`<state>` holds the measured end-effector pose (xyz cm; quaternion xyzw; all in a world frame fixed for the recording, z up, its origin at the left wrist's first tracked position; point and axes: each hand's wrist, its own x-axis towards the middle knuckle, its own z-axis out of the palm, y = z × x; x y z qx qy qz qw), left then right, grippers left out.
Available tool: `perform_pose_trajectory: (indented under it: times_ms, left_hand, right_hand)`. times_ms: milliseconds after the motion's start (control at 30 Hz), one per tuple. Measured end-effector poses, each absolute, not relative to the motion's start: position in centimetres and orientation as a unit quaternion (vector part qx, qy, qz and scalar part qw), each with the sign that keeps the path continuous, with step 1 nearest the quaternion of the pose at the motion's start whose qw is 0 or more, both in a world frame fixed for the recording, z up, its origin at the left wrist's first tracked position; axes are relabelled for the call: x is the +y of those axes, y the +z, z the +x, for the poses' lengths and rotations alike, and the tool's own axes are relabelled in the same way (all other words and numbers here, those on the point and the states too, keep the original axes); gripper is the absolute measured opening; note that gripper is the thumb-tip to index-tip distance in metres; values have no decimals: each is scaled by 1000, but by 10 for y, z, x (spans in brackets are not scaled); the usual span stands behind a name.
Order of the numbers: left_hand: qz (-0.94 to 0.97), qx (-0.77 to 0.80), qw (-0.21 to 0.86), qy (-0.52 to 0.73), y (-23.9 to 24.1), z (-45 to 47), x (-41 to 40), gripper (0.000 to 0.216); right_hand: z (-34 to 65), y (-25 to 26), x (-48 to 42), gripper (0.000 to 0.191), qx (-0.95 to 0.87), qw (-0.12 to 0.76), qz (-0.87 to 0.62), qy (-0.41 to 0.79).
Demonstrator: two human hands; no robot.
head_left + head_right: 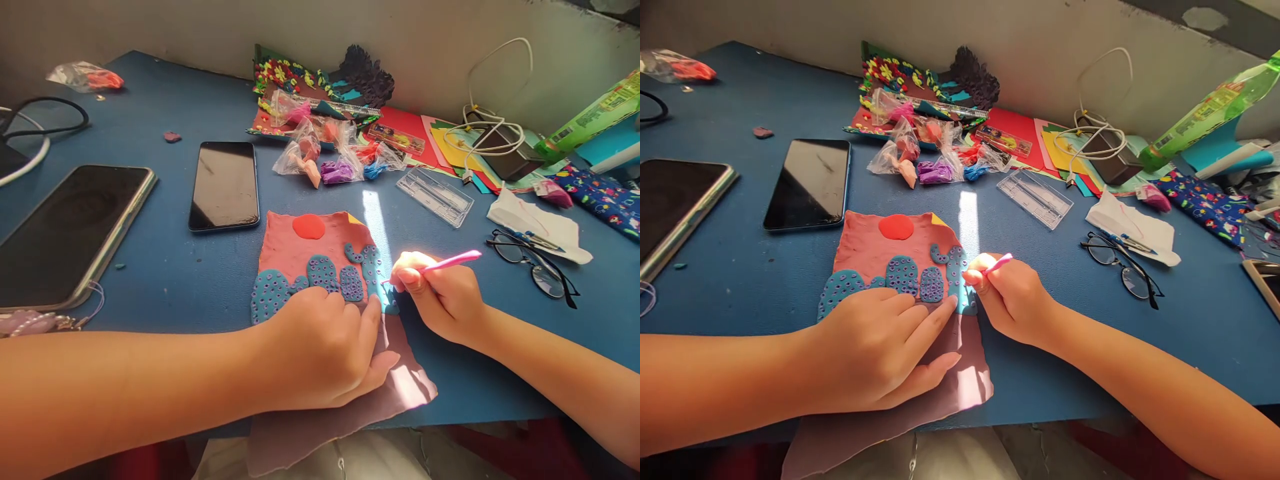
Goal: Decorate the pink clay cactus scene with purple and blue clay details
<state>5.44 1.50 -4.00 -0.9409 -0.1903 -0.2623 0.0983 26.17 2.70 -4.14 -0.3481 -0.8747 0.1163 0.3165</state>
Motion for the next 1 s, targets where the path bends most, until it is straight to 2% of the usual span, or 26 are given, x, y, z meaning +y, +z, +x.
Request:
perform_pose_trajectory:
  times_ms: [333, 533, 733, 1000]
  left_hand:
    - [-935, -169, 113, -290, -43, 55, 14, 34]
    - [-939, -160, 108, -286, -42, 54, 14, 31]
    - [-939, -159, 101, -288, -41, 55, 15, 32]
    - [-941, -153, 100, -285, -42, 54, 14, 32]
  right_hand:
    - [261, -39, 27, 27, -884, 299, -343, 103]
    - [261, -38, 24, 22, -856, 373, -334, 129]
    - [262, -35, 27, 26, -888, 311, -279, 191]
    - [260, -32, 29, 30, -902, 270, -281, 187]
